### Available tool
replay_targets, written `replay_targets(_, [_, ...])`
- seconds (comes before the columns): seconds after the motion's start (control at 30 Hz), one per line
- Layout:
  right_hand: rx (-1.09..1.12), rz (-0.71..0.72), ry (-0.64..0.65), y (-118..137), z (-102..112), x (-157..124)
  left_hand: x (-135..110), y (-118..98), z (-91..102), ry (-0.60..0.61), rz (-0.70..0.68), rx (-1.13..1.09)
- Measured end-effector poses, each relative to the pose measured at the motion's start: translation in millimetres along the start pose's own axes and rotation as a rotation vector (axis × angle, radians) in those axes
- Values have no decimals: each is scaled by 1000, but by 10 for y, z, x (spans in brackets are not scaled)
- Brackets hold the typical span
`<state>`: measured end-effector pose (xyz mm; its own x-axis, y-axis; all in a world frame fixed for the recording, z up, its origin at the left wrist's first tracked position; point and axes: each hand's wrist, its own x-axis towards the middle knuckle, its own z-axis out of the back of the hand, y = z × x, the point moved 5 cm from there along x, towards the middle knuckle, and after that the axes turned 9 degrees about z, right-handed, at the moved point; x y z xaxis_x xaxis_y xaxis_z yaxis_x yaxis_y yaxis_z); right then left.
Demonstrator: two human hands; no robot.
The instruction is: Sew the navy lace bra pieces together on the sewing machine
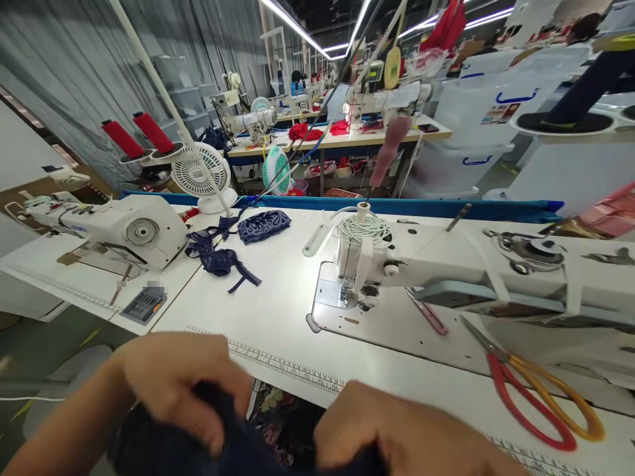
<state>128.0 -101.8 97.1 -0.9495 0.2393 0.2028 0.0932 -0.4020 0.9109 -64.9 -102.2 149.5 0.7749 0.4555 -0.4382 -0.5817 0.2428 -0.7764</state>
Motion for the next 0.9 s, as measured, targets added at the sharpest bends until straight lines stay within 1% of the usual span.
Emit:
replay_targets(0.03, [-110, -119, -98, -104, 141, -140, 91, 142, 72, -59, 51, 51])
replay_targets(0.07, [-206, -214, -162, -208, 273, -273, 204, 297, 147, -147, 103, 120])
replay_targets(0.13, [-373, -371, -280, -420, 514, -496, 461, 592, 278, -370, 188, 272])
replay_targets(0.2, [-449, -450, -396, -598, 677, -648, 708, 807, 339, -558, 197, 374])
replay_targets(0.27, [-439, -489, -504, -720, 747, -747, 900, 945, 337, -644, 179, 401])
replay_targets(0.3, [-414, -498, -553, -755, 754, -785, 959, 984, 334, -674, 167, 400])
replay_targets(0.37, [-356, -501, -635, -783, 737, -847, 1005, 1020, 343, -730, 151, 383])
replay_targets(0.43, [-298, -485, -688, -786, 702, -893, 982, 1028, 366, -780, 127, 350])
replay_targets(0.53, [-273, -465, -739, -809, 673, -935, 930, 1071, 393, -806, 92, 271])
replay_targets(0.6, [-286, -461, -744, -849, 667, -927, 915, 1140, 402, -810, 85, 217])
replay_targets(0.77, [-318, -455, -685, -931, 681, -773, 897, 1357, 415, -842, 104, 103])
replay_targets(0.9, [-315, -454, -645, -954, 725, -649, 852, 1456, 449, -848, 101, 6])
